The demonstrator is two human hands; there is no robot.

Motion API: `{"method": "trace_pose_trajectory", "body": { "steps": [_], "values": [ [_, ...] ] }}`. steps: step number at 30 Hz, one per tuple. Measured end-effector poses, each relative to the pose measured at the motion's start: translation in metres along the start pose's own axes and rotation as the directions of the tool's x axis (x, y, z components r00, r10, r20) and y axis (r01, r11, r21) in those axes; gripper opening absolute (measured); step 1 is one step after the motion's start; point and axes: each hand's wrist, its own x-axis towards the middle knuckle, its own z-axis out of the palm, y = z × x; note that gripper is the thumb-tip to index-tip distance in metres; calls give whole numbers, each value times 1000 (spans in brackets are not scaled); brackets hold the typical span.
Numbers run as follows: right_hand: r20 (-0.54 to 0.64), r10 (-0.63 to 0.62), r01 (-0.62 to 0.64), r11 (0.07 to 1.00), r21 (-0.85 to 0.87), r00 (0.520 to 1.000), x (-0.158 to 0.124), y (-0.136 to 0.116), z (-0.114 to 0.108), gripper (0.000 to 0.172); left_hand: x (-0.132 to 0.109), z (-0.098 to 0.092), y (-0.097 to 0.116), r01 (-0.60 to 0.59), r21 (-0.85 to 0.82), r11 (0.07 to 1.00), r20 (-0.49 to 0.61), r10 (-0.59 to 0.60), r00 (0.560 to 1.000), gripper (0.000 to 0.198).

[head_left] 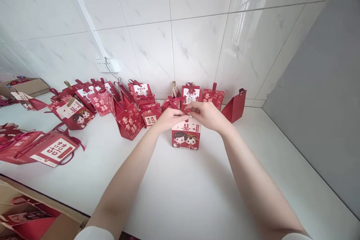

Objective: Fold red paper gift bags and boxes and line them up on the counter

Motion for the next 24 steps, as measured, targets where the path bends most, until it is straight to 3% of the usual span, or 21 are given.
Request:
{"method": "trace_pose_trajectory", "body": {
  "steps": [3, 6, 10, 13, 19, 24],
  "values": [
    [-4, 70, -70, 997, 45, 998, -5, 2, -6, 20, 4, 10, -5, 21, -19, 1000, -37, -22, 999, 36],
    [17, 99, -100, 984, 146, 995, -10, 4, -12, 33, 3, 9, -3, 45, -32, 998, -131, -49, 990, 40],
    [-1, -95, 93, 971, 222, 995, -9, 5, -11, 24, -1, -4, 5, 102, -218, 971, -214, -150, 965, 42],
    [-44, -206, 210, 949, 236, 978, -6, 0, -3, 21, -7, -12, 16, 94, -243, 965, -232, -152, 961, 43],
    [-105, -210, 225, 961, 160, 972, -5, -10, 10, 25, -15, -18, 27, 180, -258, 949, -214, -237, 947, 39],
    [-96, -228, 240, 960, 143, 969, -5, -14, 15, 27, -15, -20, 22, 122, -142, 982, -252, -155, 955, 40]
  ]
}}
